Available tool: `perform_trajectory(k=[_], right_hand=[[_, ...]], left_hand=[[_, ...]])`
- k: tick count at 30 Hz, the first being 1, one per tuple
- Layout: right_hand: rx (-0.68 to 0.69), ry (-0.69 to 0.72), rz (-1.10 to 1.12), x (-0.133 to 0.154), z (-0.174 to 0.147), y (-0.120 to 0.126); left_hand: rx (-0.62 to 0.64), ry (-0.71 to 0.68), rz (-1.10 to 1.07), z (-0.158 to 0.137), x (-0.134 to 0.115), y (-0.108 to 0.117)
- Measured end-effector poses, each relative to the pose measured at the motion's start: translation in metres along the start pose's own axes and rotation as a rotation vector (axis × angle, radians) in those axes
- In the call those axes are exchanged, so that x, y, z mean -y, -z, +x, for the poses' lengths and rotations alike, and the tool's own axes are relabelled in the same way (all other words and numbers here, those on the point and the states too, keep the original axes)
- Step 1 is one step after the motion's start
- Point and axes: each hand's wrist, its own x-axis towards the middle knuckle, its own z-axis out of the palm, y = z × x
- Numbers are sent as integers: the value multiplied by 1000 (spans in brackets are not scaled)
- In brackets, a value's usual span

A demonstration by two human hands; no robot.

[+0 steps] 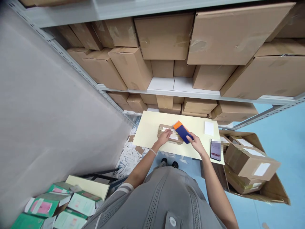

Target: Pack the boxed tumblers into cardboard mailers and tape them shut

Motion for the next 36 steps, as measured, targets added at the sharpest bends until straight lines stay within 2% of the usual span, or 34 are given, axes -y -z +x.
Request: perform_trajectory(k=[2, 5, 8, 10, 13, 17, 25, 31, 36], right_hand=[[68, 29, 16, 7, 14, -8], [165, 40, 32, 12, 31, -13], [292, 23, 13, 11, 43, -12], [376, 0, -14, 8, 48, -10], [440, -18, -35, 5, 51, -8], [462, -24, -43, 5, 51, -7], [474, -47, -45, 13, 47, -4], [474, -9, -92, 18, 46, -2], [493, -19, -113, 19, 46, -3]], left_hand=[[-43, 45, -111, 4, 5, 5], [-122, 186, -316, 9, 10, 10], [-171, 306, -650, 14, 12, 14], [-173, 344, -848, 17, 13, 16], [-127, 357, -982, 17, 13, 17], [-126, 345, -993, 13, 13, 17], [-156, 356, -822, 12, 6, 23], [-181, 378, -744, 12, 3, 25], [-113, 370, -702, 10, -2, 27]])
